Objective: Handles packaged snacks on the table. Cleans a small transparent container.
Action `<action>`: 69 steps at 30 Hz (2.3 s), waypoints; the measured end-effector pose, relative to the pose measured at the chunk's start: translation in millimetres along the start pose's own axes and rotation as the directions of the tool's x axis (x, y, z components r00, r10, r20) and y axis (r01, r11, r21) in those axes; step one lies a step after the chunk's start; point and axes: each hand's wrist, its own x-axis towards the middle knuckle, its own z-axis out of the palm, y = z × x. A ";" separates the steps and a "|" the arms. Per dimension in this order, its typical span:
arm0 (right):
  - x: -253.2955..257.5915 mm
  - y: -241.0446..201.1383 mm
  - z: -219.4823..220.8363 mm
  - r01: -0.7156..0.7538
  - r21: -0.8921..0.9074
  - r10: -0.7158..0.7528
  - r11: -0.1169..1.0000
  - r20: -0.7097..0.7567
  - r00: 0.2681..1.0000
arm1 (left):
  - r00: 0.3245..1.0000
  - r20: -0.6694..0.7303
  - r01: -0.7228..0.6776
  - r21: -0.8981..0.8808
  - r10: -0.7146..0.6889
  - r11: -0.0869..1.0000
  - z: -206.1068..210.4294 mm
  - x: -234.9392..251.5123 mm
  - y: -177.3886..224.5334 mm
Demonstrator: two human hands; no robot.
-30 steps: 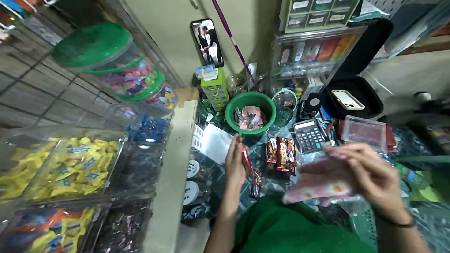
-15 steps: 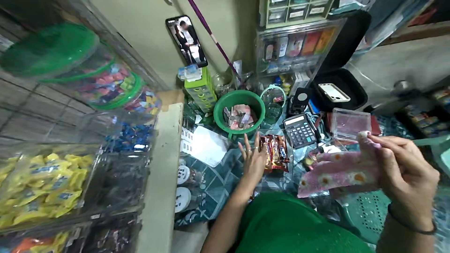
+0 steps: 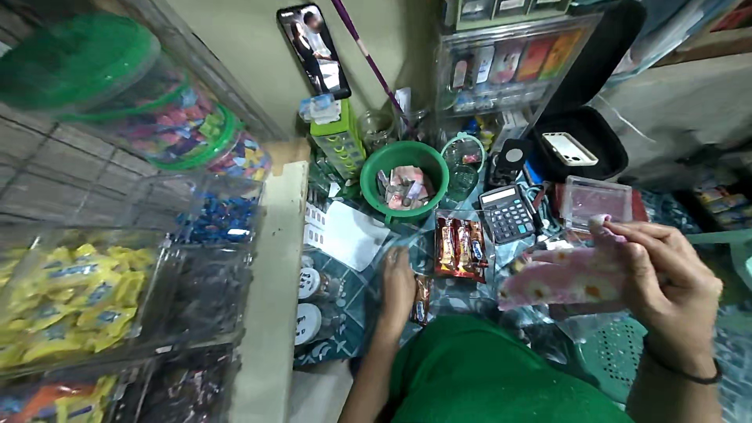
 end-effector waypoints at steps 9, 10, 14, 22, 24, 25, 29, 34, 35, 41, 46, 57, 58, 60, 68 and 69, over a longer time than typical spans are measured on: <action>10.9 -10.6 42.1 0.083 0.084 -0.093 0.993 0.119 0.989 | 0.835 0.451 0.261 0.178 -0.314 0.949 39.7 -28.8 -19.5; 11.7 -11.9 45.5 0.095 0.110 -0.109 0.989 0.133 0.985 | 0.854 0.420 0.284 0.118 -0.307 0.951 39.1 -27.8 -23.4; 17.3 -20.4 58.1 0.097 0.232 -0.139 0.968 0.174 0.975 | 0.932 0.316 0.329 -0.525 -0.179 0.785 4.9 -28.1 -35.4; -10.4 -77.6 173.0 0.113 0.490 -0.274 0.865 0.272 0.923 | 0.992 0.117 0.103 -0.965 -0.042 -0.242 -31.6 -41.4 65.2; -28.7 -82.8 188.6 0.208 0.464 -0.352 0.861 0.246 0.903 | 0.998 0.038 0.027 -0.969 -0.042 -0.246 -30.6 -39.0 63.5; -29.6 -82.0 191.1 0.239 0.454 -0.378 0.858 0.246 0.892 | 0.999 0.033 0.026 -0.972 -0.025 -0.233 -29.0 -38.2 60.5; 11.5 -72.2 194.8 0.165 0.368 -0.263 0.915 0.232 0.937 | 1.000 -0.002 -0.002 -1.000 -0.006 -0.021 -13.0 -47.4 62.1; 22.6 -80.4 199.7 0.095 0.335 -0.178 0.938 0.228 0.957 | 0.996 -0.091 -0.091 -0.995 0.028 0.026 -12.4 -42.4 60.8; 10.9 -84.6 198.9 0.117 0.369 -0.217 0.922 0.243 0.945 | 0.996 -0.087 -0.087 -0.996 -0.021 -0.013 -15.6 -39.0 59.7; -51.0 -57.8 190.5 0.234 0.622 -0.543 0.747 0.367 0.755 | 0.984 0.068 -0.033 -0.838 -0.164 -0.544 -50.3 -19.3 36.3; -8.9 -39.5 154.9 0.097 0.592 -0.347 0.800 0.325 0.880 | 0.993 0.069 -0.022 -0.669 -0.092 -0.743 -52.9 -12.5 -3.3; 12.5 -103.4 170.9 0.149 0.673 -0.369 0.724 0.196 0.909 | 0.960 -0.033 -0.042 -0.999 -0.278 -0.028 -36.2 -34.1 40.6; 2.2 -101.6 184.3 0.188 0.630 -0.404 0.754 0.220 0.888 | 0.977 -0.049 -0.068 -0.994 -0.206 -0.087 -35.3 -34.6 40.2; -7.8 -93.6 204.2 0.261 0.533 -0.450 0.805 0.261 0.854 | 0.996 -0.047 -0.065 -0.965 -0.074 -0.256 -26.4 -36.8 29.6; 52.6 -104.1 210.2 0.195 0.351 -0.266 0.916 0.165 0.950 | 0.974 -0.223 -0.223 -0.975 -0.035 0.009 -29.2 -50.6 61.4; 43.3 -105.7 212.4 0.197 0.365 -0.276 0.910 0.177 0.945 | 0.966 -0.242 -0.241 -0.970 -0.096 0.022 -29.8 -48.6 61.4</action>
